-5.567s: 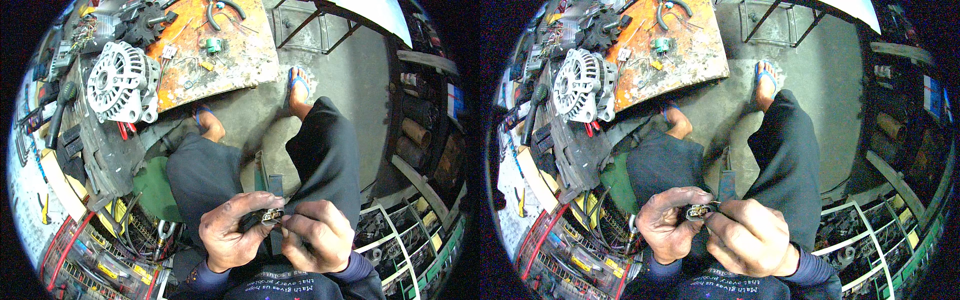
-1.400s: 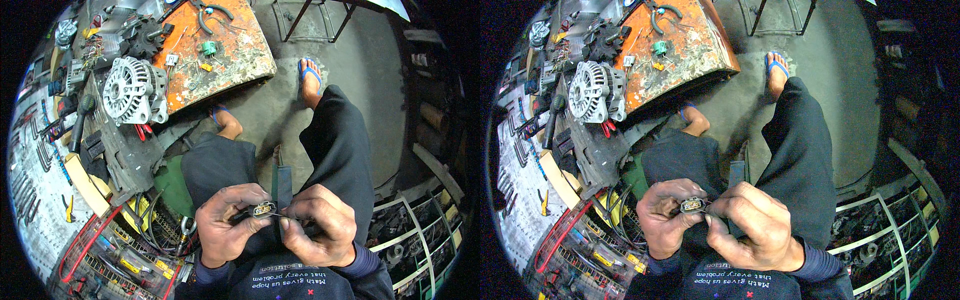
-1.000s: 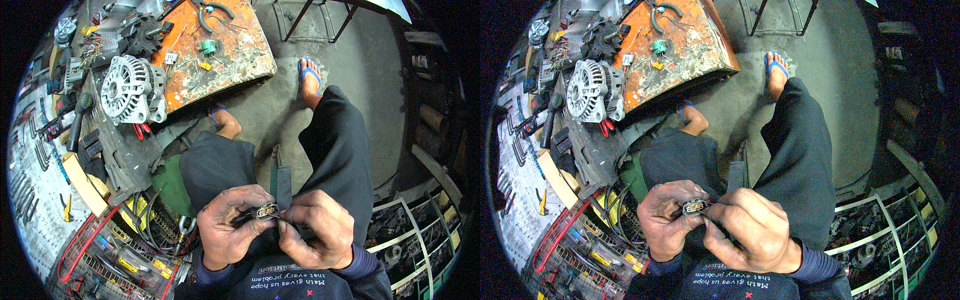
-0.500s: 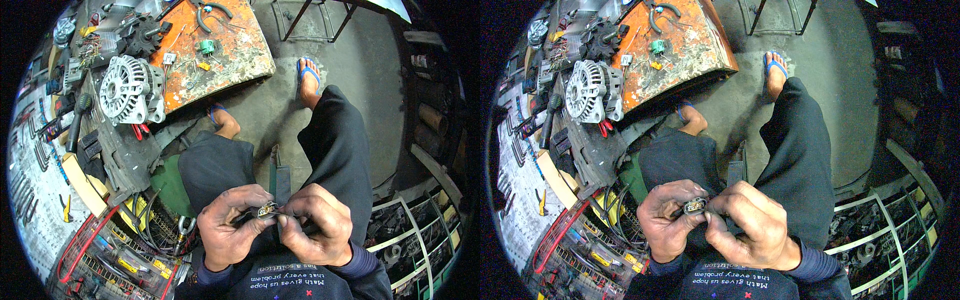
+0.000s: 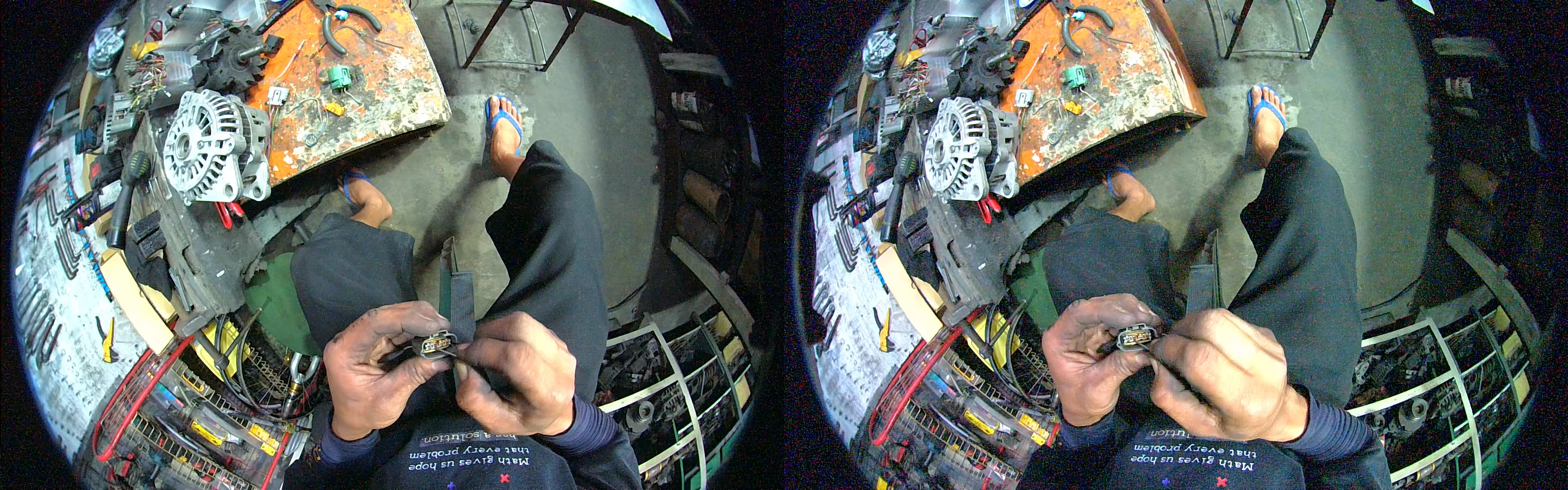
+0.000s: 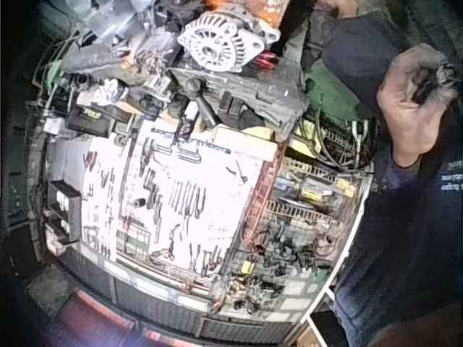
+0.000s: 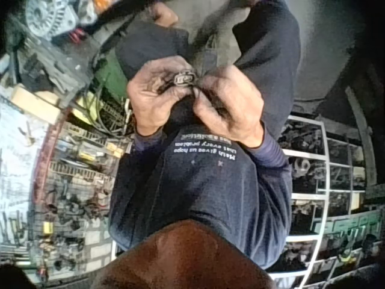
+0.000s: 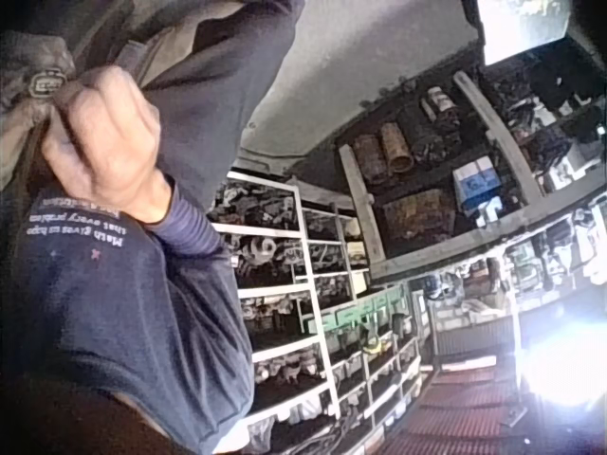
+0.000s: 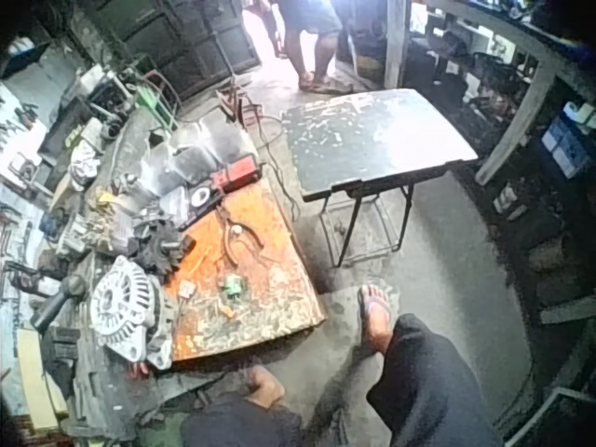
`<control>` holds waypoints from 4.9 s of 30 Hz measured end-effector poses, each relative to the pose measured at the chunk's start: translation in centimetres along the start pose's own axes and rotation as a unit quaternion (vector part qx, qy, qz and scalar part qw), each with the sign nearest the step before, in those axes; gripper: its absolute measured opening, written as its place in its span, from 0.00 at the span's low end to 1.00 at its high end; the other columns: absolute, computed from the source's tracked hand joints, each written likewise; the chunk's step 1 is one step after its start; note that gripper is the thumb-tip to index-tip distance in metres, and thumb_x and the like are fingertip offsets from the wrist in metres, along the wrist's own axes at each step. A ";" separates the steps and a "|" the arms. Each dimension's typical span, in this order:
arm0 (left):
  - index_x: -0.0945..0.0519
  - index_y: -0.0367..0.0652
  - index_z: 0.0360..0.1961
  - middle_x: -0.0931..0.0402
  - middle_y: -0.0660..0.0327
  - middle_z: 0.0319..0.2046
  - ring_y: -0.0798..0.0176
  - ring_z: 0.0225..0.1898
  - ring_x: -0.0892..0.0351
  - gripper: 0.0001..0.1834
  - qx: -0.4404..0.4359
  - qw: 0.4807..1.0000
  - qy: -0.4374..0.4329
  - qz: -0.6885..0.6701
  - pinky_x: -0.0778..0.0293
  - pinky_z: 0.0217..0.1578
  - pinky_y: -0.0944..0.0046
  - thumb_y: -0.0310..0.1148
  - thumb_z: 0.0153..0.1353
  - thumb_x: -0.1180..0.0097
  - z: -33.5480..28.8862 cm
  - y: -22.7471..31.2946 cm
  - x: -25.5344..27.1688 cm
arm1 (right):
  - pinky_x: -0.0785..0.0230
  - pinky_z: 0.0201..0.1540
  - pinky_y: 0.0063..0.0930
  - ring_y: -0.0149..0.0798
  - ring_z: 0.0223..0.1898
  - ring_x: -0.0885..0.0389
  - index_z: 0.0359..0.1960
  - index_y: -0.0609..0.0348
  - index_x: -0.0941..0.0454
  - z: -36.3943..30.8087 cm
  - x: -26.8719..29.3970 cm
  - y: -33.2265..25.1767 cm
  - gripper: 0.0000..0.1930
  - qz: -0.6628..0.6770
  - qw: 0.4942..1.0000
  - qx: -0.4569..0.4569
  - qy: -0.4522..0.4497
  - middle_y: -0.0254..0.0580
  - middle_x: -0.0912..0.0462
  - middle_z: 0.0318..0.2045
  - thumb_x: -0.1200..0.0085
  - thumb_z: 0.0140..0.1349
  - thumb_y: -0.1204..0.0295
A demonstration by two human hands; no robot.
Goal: The person manipulates small green and black electrical connectors, using a thin metal tool to adjust internal pins and contacts. They repeatedly open and close the connector housings, aligning wires and ensuring proper seating of the terminals.
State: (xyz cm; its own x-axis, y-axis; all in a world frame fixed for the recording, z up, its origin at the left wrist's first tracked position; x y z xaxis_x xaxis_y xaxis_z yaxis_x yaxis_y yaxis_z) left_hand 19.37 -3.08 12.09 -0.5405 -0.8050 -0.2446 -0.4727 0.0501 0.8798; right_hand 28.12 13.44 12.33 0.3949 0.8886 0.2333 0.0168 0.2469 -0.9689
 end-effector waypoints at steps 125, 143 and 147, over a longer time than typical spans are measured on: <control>0.16 0.33 0.39 0.15 0.57 0.35 0.66 0.37 0.16 0.11 0.094 0.973 0.095 0.186 0.21 0.42 0.65 0.13 0.56 0.42 -0.8 -3.1 -0.6 | 0.17 0.41 0.37 0.50 0.39 0.11 0.44 0.66 0.17 1.5 1.6 0.5 0.20 -0.049 0.986 -0.045 -0.151 0.50 0.14 0.40 0.27 0.46 0.80; 0.10 0.38 0.49 0.10 0.52 0.40 0.56 0.41 0.09 0.19 -0.037 0.968 0.027 0.246 0.17 0.45 0.61 0.17 0.53 0.29 -0.5 -0.9 0.2 | 0.17 0.36 0.37 0.49 0.37 0.12 0.45 0.65 0.18 2.2 2.8 -1.2 0.18 -0.073 0.978 -0.055 -0.188 0.50 0.16 0.41 0.28 0.53 0.75; 0.10 0.38 0.47 0.10 0.53 0.41 0.58 0.42 0.09 0.17 -0.042 0.979 0.042 0.193 0.17 0.45 0.63 0.15 0.54 0.30 -0.6 -1.5 -0.1 | 0.21 0.29 0.35 0.44 0.31 0.15 0.44 0.64 0.17 1.4 3.0 -0.8 0.17 -0.077 0.985 -0.002 -0.152 0.46 0.19 0.34 0.29 0.53 0.76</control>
State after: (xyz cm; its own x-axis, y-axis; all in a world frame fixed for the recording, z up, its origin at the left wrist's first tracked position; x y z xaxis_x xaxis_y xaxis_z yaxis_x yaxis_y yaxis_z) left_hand 20.56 -3.47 11.00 -0.6069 -0.7815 0.1442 -0.1841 0.3148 0.9311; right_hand 28.05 16.48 13.89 0.0943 0.9154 0.3913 0.0588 0.3872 -0.9201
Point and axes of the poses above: each hand's wrist, its own z-axis towards the middle knuckle, its own x-axis out of the back of the hand, y = z × x, the point moved 1 cm from there along z, towards the middle knuckle
